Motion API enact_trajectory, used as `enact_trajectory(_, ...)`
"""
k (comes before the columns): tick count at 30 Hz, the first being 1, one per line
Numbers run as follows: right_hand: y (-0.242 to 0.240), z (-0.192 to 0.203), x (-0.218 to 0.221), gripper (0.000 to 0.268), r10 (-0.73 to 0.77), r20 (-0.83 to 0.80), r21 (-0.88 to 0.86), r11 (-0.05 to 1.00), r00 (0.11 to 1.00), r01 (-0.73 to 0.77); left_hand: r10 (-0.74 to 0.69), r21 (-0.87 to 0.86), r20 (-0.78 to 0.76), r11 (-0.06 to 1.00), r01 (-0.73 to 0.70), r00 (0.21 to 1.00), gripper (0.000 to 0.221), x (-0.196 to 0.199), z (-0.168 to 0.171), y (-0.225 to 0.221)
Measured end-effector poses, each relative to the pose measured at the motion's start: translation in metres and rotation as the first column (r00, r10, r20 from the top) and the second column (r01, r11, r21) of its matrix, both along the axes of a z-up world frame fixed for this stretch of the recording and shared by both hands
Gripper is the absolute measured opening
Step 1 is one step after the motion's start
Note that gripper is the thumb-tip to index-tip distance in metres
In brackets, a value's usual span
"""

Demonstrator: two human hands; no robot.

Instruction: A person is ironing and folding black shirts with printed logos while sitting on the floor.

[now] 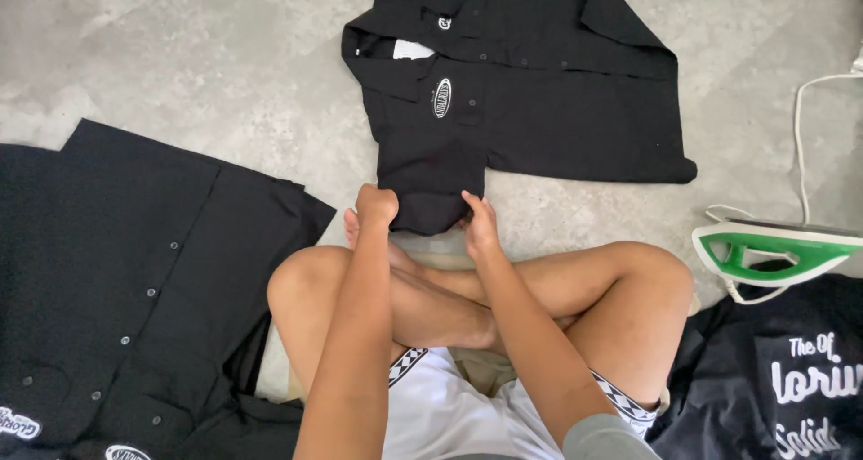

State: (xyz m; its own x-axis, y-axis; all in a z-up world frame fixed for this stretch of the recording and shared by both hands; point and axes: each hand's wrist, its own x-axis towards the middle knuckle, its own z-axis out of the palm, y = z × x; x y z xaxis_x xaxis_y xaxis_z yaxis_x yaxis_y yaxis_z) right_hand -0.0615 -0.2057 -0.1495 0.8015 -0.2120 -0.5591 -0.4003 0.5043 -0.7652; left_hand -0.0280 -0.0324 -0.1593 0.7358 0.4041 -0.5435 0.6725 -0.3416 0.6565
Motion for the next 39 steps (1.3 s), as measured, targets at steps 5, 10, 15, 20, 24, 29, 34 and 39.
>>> enact_trajectory(5, -0.048, -0.069, 0.004, 0.037, 0.226, -0.171, -0.617, 0.734, 0.959, -0.283, -0.091, 0.159, -0.078, 0.982, 0.102, 0.993, 0.038, -0.019, 0.067, -0.02)
enact_trajectory(10, -0.105, 0.031, 0.002, 0.046, 0.691, -0.465, -0.553, 0.261, 0.553, -0.792, -0.324, 0.389, -0.181, 0.844, 0.37, 0.929, 0.037, -0.029, 0.102, -0.035)
enact_trajectory(15, -0.23, 0.063, 0.051, 0.029, 0.539, -0.451, -0.819, 0.068, 0.711, -0.57, -0.71, 0.584, -0.235, 0.443, 0.681, 0.664, 0.048, -0.021, 0.097, -0.07)
enact_trajectory(20, -0.338, -0.006, 0.068, 0.042, 0.197, -0.239, -0.862, 0.408, 0.951, -0.301, -0.857, 0.581, -0.194, 0.291, 0.76, 0.477, 0.046, -0.001, 0.085, -0.128)
enact_trajectory(24, -0.377, -0.055, 0.056, 0.082, -0.168, -0.248, -0.607, 0.795, 0.954, -0.018, -0.838, 0.602, -0.179, 0.321, 0.731, 0.515, 0.052, 0.008, 0.079, -0.168)
enact_trajectory(29, -0.359, -0.028, 0.059, 0.087, -0.226, -0.207, -0.37, 0.919, 0.952, 0.138, -0.807, 0.587, -0.231, 0.329, 0.739, 0.543, 0.049, 0.017, 0.057, -0.183)
enact_trajectory(34, -0.358, -0.036, 0.069, 0.079, -0.332, -0.19, -0.396, 0.887, 0.924, 0.237, -0.766, 0.617, -0.26, 0.337, 0.711, 0.588, 0.044, 0.018, 0.026, -0.175)
enact_trajectory(39, -0.372, -0.064, 0.073, 0.03, -0.454, -0.161, -0.719, 0.662, 0.876, 0.211, -0.686, 0.652, -0.253, 0.399, 0.644, 0.682, 0.03, 0.012, 0.016, -0.156)
